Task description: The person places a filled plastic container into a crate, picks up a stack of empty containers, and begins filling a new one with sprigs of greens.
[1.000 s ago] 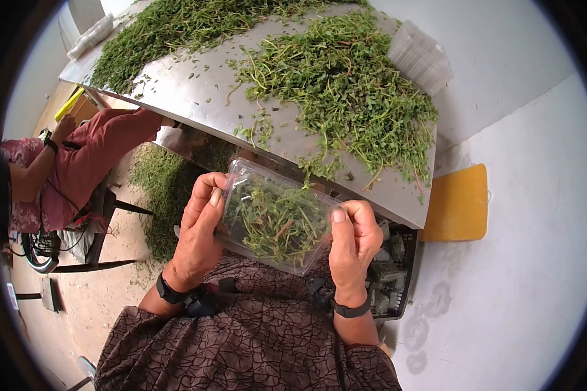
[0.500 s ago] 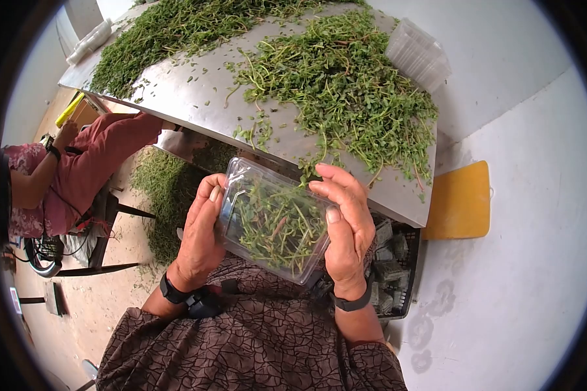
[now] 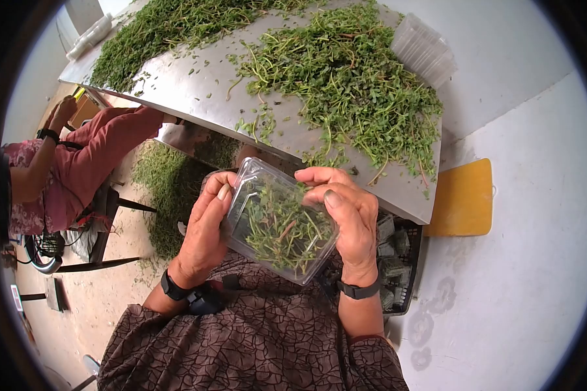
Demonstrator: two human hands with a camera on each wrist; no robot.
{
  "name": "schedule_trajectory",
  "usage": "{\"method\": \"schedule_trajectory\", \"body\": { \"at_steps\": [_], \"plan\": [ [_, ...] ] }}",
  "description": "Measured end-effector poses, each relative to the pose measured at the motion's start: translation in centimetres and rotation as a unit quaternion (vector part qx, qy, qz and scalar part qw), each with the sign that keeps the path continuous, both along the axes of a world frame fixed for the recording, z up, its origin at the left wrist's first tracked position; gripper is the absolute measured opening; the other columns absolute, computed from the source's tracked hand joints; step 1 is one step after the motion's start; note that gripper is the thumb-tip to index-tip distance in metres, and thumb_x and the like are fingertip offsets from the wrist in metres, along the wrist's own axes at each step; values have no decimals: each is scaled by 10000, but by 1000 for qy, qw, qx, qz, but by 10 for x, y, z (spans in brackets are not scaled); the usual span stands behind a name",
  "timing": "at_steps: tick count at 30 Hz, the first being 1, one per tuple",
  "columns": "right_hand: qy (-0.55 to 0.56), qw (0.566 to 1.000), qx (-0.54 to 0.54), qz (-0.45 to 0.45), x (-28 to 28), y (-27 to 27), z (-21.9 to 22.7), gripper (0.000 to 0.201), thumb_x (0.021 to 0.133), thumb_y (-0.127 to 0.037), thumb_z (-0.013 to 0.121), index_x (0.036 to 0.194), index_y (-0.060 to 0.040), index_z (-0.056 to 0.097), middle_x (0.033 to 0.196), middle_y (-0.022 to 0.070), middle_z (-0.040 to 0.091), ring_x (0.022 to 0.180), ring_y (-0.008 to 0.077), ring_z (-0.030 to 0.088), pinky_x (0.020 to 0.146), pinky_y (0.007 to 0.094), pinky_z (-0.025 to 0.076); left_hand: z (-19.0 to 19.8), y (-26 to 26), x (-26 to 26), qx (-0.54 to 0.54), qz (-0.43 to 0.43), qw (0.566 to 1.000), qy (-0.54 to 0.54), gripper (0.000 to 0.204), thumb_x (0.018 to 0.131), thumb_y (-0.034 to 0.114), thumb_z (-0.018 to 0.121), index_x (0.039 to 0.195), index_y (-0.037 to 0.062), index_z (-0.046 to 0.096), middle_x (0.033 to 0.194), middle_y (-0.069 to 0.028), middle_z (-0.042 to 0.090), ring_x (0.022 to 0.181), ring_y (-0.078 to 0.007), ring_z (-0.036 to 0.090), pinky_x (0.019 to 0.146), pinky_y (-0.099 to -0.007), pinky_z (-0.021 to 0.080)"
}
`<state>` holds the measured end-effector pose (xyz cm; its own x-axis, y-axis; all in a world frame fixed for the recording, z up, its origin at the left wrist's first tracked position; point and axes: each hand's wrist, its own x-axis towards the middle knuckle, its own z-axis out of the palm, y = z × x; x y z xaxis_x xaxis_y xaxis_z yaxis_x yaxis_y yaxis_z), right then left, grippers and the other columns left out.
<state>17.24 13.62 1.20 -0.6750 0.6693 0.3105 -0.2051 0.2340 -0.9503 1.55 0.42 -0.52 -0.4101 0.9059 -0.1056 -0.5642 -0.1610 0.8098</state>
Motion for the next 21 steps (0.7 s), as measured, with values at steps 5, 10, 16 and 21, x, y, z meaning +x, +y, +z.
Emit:
{"method": "schedule_trajectory", "body": {
  "at_steps": [5,10,16,21],
  "plan": [
    [3,999,-16,-28,-1,-2,1,297,854,-173,475,886,73,638,1064,179,616,928,209,554,841,324,422,0,0,0,-9,-4,1000,-5,168,982,171,393,1088,64,468,916,36,518,798,-10,475,719,-168,417],
    [23,996,-32,-83,-7,-7,3,215,840,-90,495,904,58,637,1112,170,601,977,198,551,851,307,421,-7,1,-1,-1,-7,1000,-14,172,981,170,393,1092,59,465,920,38,514,796,-8,476,724,-165,417],
    [22,999,29,-24,-3,0,1,187,847,-86,525,904,47,643,1110,173,599,997,208,559,907,334,424,-3,1,-1,8,-23,1000,-15,211,982,173,380,1141,59,458,972,21,532,849,-28,500,762,-184,427],
    [20,995,72,-65,-5,-3,4,200,851,-115,538,853,54,645,1071,184,612,952,218,574,879,348,446,1,3,-1,-15,-30,999,-9,304,987,176,354,1254,51,427,1076,-19,549,951,-64,517,832,-216,428]
  ]
}}
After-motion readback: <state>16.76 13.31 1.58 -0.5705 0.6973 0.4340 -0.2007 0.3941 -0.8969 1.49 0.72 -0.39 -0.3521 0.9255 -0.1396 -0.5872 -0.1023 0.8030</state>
